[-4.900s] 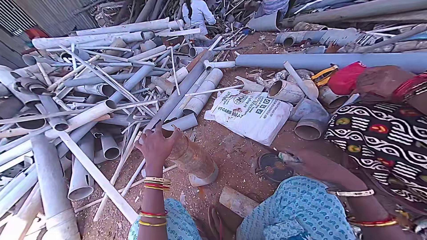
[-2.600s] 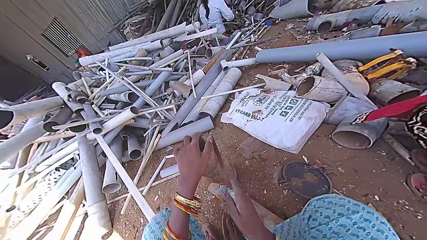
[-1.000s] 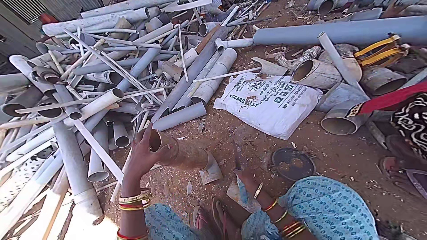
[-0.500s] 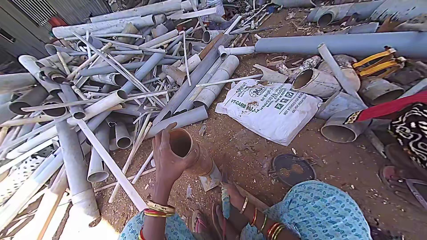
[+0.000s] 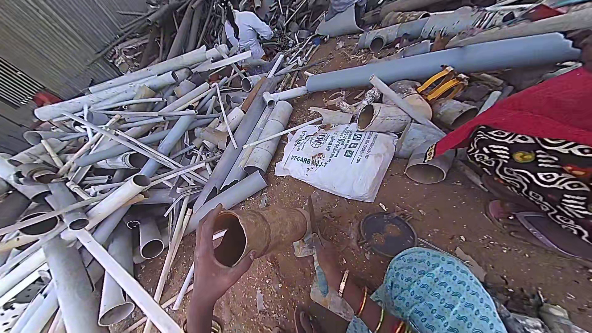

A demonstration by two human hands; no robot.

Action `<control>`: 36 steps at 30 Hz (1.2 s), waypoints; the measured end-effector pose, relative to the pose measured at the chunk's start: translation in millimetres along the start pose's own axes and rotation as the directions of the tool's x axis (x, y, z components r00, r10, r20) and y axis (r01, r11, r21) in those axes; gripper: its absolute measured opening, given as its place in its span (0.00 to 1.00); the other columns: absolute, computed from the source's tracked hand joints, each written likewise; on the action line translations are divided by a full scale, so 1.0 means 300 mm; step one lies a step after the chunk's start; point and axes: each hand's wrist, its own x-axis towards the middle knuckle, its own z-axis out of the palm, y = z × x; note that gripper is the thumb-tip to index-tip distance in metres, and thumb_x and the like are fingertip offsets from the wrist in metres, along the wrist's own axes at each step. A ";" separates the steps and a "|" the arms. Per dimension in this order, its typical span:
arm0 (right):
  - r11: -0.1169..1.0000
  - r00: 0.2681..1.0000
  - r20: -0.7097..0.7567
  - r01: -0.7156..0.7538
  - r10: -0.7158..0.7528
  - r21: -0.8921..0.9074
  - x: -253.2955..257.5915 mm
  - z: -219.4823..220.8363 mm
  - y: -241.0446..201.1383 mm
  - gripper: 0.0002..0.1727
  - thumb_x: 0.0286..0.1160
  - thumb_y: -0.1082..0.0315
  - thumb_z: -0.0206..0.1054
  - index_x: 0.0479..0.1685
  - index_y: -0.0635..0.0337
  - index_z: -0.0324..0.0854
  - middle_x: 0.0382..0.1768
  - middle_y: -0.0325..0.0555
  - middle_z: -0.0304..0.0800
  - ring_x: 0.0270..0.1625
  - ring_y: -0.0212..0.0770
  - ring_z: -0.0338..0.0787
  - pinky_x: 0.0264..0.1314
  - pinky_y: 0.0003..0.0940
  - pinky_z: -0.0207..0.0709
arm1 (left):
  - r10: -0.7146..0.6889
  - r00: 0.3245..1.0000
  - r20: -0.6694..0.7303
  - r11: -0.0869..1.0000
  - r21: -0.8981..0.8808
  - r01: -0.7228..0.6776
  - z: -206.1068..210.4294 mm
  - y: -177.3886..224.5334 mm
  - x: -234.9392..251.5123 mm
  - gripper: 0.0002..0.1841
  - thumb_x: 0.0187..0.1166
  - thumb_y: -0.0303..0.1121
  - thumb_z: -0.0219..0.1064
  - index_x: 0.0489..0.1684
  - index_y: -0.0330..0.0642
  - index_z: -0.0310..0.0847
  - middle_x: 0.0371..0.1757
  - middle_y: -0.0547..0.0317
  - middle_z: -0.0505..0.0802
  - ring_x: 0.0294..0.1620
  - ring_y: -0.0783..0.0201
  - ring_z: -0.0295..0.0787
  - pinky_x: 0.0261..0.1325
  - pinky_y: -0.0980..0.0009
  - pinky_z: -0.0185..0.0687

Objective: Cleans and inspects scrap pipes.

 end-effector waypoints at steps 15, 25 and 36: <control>0.999 0.913 0.408 0.008 -0.025 0.043 -0.171 -0.055 -0.312 0.23 0.97 0.58 0.41 0.34 0.62 0.70 0.17 0.37 0.68 0.13 0.30 0.71 0.20 0.23 0.72 | -0.068 0.998 -0.017 0.965 0.254 0.070 0.022 0.049 0.002 0.52 0.62 0.69 0.58 0.69 0.22 0.74 0.66 0.26 0.82 0.67 0.40 0.77 0.71 0.50 0.67; 0.982 0.921 0.390 0.085 -0.013 -0.168 -0.179 -0.130 -0.351 0.26 0.97 0.55 0.40 0.33 0.64 0.71 0.19 0.38 0.68 0.16 0.30 0.72 0.24 0.25 0.71 | 0.152 0.984 0.098 0.953 0.251 -0.172 0.078 0.203 -0.033 0.50 0.64 0.73 0.56 0.65 0.28 0.76 0.63 0.29 0.83 0.67 0.45 0.77 0.72 0.58 0.65; 0.973 0.946 0.325 0.089 -0.015 -0.212 -0.266 -0.174 -0.357 0.26 0.98 0.57 0.39 0.41 0.68 0.75 0.27 0.45 0.73 0.26 0.36 0.78 0.36 0.32 0.75 | 0.221 0.965 0.143 0.937 0.244 -0.251 0.111 0.252 -0.029 0.47 0.65 0.75 0.54 0.64 0.35 0.75 0.61 0.37 0.84 0.66 0.54 0.75 0.72 0.66 0.61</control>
